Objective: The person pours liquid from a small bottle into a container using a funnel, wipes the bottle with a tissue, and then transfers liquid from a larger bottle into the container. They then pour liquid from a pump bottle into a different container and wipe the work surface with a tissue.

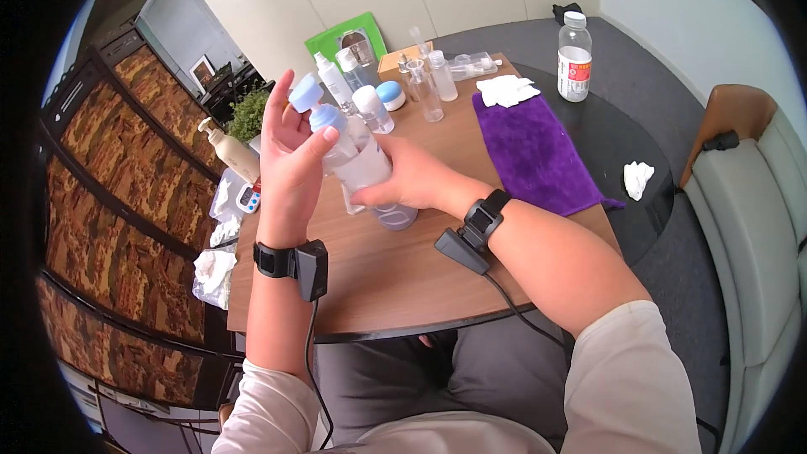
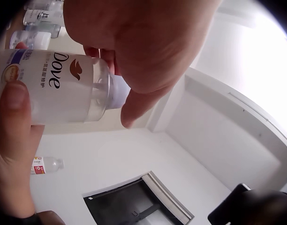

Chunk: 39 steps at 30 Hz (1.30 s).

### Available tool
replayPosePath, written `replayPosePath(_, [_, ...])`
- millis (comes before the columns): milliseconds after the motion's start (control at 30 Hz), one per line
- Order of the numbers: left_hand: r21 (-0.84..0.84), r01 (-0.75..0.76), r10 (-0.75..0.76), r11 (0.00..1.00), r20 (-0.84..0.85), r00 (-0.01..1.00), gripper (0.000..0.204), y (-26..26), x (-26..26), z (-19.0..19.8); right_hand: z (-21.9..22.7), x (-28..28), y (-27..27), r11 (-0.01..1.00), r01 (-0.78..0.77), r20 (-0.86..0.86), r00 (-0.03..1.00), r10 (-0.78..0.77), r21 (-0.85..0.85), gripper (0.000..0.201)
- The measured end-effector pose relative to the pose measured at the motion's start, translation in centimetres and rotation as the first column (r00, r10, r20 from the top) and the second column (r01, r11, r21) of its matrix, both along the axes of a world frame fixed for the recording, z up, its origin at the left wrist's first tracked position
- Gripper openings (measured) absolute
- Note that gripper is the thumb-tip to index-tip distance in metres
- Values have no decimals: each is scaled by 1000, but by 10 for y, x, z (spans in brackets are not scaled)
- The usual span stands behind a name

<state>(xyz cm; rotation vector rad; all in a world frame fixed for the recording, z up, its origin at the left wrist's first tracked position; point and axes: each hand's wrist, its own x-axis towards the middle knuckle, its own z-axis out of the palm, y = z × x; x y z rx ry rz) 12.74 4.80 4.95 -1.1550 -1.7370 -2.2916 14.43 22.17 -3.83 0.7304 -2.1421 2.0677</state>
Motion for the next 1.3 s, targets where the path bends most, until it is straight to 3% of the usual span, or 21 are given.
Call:
replayPosePath(200, [-44,-27,25,999,-39,999,94,-11,-2,-1,-3,-1,1,1000,-21,-8,1000,21,-17,75])
replayPosePath(333, [96,-87,86,992,7,996,78,-34,-32,-9,-5,-4,2,999,-34,-43,999,33,-30,74])
replayPosePath(433, [-61,-371,375,927,96,922,46,-67,-83,-9,-5,-2,1,997,-44,-50,998,41,-67,69])
replayPosePath(467, [-64,-371,376,926,92,922,46,-75,-99,-4,-7,-3,2,998,-37,-62,998,34,-47,69])
replayPosePath(533, [-304,-588,583,749,-119,804,40,-85,-131,9,-8,-5,2,999,-29,-76,997,26,-30,68])
replayPosePath(567, [-304,-590,584,748,-121,803,40,-93,-156,13,-8,-5,3,999,-23,-67,998,22,-26,68])
replayPosePath(600, [-391,-719,606,574,-387,695,41,-103,-186,15,-8,-5,2,1000,-19,-59,998,18,-21,68])
replayPosePath(633, [-408,-834,545,371,-631,552,42,-111,-207,18,-6,-5,2,1000,-22,-63,998,20,-20,68])
replayPosePath(667, [-404,-836,547,371,-633,548,42,-116,-221,21,-5,-3,2,999,-23,-64,998,21,-26,68])
replayPosePath(733, [-337,-934,231,123,-905,357,47,-123,-237,25,-5,-2,2,999,-21,-64,998,19,-34,68])
replayPosePath(767, [-350,-936,175,39,-920,352,48,-120,-238,29,-6,-2,2,1000,-17,-54,998,15,-24,68])
replayPosePath(800, [-351,-936,172,44,-920,353,48,-118,-238,33,-6,-2,3,1000,-11,-43,999,10,-12,68])
replayPosePath(867, [-336,-934,-71,-123,-936,346,49,-112,-244,40,-4,0,3,999,-20,-30,999,19,-34,69])
replayPosePath(1000, [-313,-934,-204,-172,-916,345,52,-99,-263,44,-9,-5,3,999,6,-86,996,-9,-37,72])
replayPosePath(1033, [-386,-893,-189,-229,-883,430,55,-95,-267,47,-11,-6,5,999,20,-79,997,-23,-36,72])
replayPosePath(1133, [-410,-843,-135,-348,-868,478,63,-85,-279,47,-17,-11,8,999,23,-145,989,-18,30,80])
replayPosePath(1233, [-473,-785,-87,-400,-833,547,69,-80,-288,52,-23,-16,6,962,-107,-189,980,60,-251,84])
replayPosePath(1300, [-526,-742,-57,-415,-799,599,65,-82,-302,49,-25,-25,17,973,-91,-209,977,46,-212,89])
